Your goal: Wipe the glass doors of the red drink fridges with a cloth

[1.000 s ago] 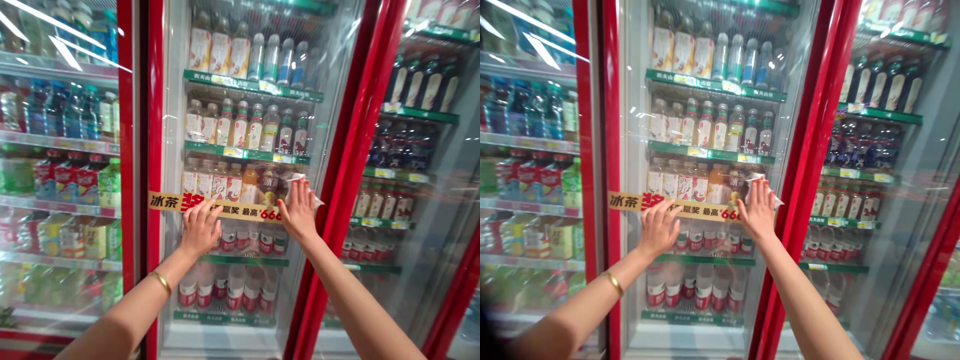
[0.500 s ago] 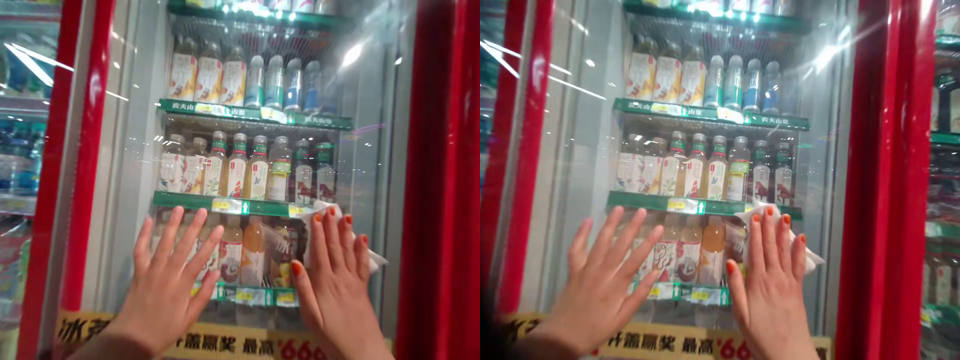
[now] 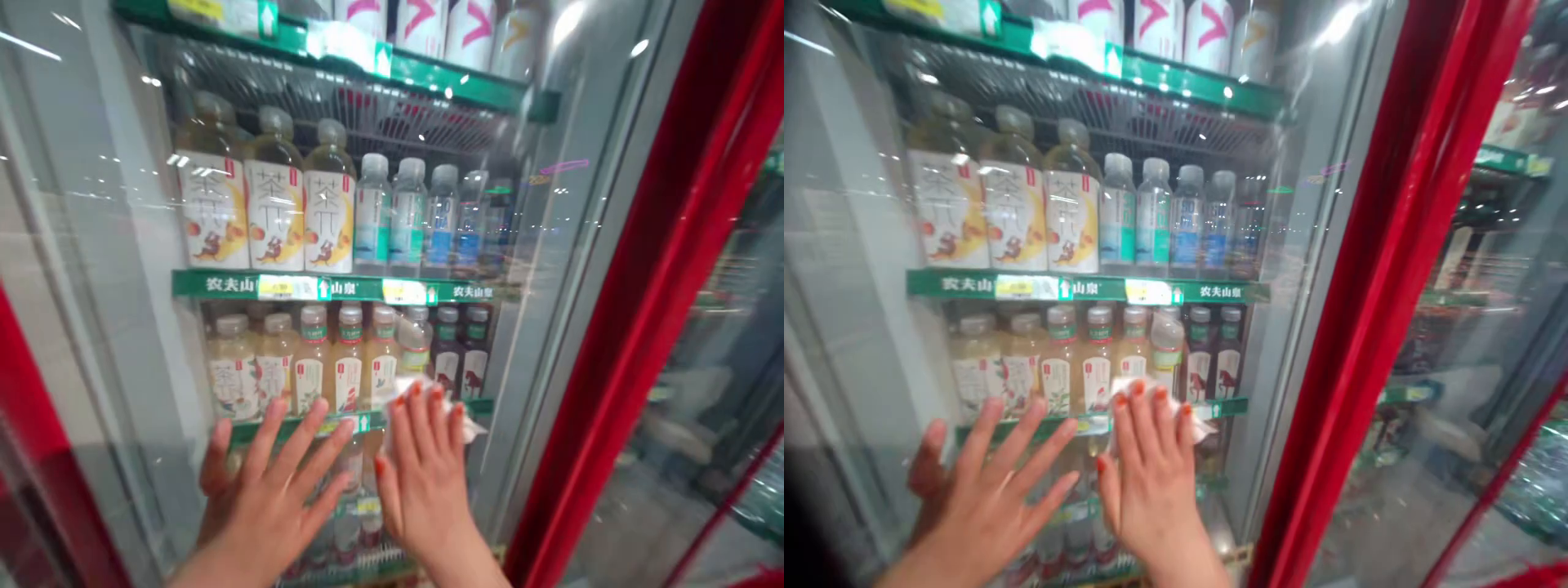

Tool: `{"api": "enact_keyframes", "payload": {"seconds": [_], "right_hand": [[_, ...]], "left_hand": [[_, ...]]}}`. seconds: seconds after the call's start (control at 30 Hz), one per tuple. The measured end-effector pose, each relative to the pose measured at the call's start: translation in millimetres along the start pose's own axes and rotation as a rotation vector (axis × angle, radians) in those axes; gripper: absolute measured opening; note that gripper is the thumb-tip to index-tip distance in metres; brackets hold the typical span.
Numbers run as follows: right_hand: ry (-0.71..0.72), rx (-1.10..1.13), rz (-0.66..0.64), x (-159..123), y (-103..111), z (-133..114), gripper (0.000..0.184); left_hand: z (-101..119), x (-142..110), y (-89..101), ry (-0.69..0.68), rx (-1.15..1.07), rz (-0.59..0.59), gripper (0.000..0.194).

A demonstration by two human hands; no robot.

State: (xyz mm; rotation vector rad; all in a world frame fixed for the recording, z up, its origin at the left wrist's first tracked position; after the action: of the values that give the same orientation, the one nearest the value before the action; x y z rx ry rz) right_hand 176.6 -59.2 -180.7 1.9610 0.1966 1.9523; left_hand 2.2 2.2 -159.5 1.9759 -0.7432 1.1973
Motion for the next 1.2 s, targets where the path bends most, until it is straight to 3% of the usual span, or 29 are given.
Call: {"api": "enact_keyframes", "payload": {"seconds": [0.03,0.07,0.13,0.23,0.3,0.37,0.43,0.5,0.6,0.67,0.73,0.83,0.9,0.97,1.03,1.13,1.2], "right_hand": [[0.075,0.011,-0.027,-6.1,-1.6,-9.8,0.082],[0.043,-0.011,-0.032,-8.3,-0.5,-5.6,0.083],[-0.224,-0.055,0.005,3.8,11.7,31.7,0.08],[-0.583,-0.008,0.085,59.3,37.0,79.7,0.076],[-0.593,0.077,0.099,107.9,44.7,67.9,0.078],[-0.467,0.135,0.042,136.5,41.8,27.9,0.081],[-0.304,0.166,-0.063,129.2,31.8,-12.7,0.083],[-0.269,0.15,-0.099,100.1,27.2,-18.3,0.083],[-0.475,0.118,-0.011,79.8,38.1,41.8,0.08],[-0.586,0.139,0.057,103.6,49.2,80.8,0.076],[-0.584,0.15,0.115,145.7,59.9,88.8,0.076],[-0.354,0.119,0.071,185.8,63.0,44.0,0.085],[-0.126,0.111,-0.013,173.0,57.7,10.4,0.089],[-0.006,0.088,-0.042,143.6,57.0,9.5,0.089],[-0.108,0.056,-0.022,128.4,63.0,47.2,0.087],[-0.406,0.079,0.034,149.7,77.7,105.4,0.081],[-0.427,0.115,0.062,180.9,82.9,96.5,0.08]], "left_hand": [[0.7,8.0,8.9,-0.029,-0.005,-0.01,0.055],[0.6,20.6,20.0,-0.069,-0.002,-0.017,0.056],[-8.5,59.7,45.6,-0.103,0.003,-0.003,0.063],[-35.9,134.8,74.7,-0.049,0.061,0.051,0.074],[-49.0,175.8,78.9,-0.021,0.111,0.064,0.08],[-57.6,197.6,70.8,0.021,0.121,0.045,0.083],[-60.5,200.0,58.8,0.058,0.137,0.033,0.085],[-59.3,191.2,48.3,0.071,0.157,0.039,0.087],[-56.3,177.2,39.7,0.065,0.186,0.051,0.086],[-56.1,173.8,39.8,0.064,0.207,0.065,0.085],[-56.1,174.1,42.6,0.06,0.23,0.08,0.086],[-55.5,174.9,44.3,0.056,0.248,0.072,0.087],[-54.9,172.5,45.0,0.068,0.248,0.079,0.088],[-54.6,167.8,45.5,0.094,0.244,0.1,0.088],[-55.1,162.6,45.3,0.132,0.244,0.121,0.087],[-54.8,158.1,45.3,0.165,0.256,0.152,0.085],[-53.5,158.7,46.0,0.156,0.266,0.16,0.085]]}}
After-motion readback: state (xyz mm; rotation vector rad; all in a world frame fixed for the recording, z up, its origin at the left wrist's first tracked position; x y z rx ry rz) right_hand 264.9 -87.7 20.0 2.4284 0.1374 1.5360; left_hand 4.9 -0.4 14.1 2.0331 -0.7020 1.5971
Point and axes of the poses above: each hand's wrist, its own x-axis towards the middle knuckle, its own y-axis out of the back of the hand, z = x × y, the point moved 9 cm from there along x, towards the middle knuckle, and after that the axes turned 9 degrees about -y, right-handed, at the moved point
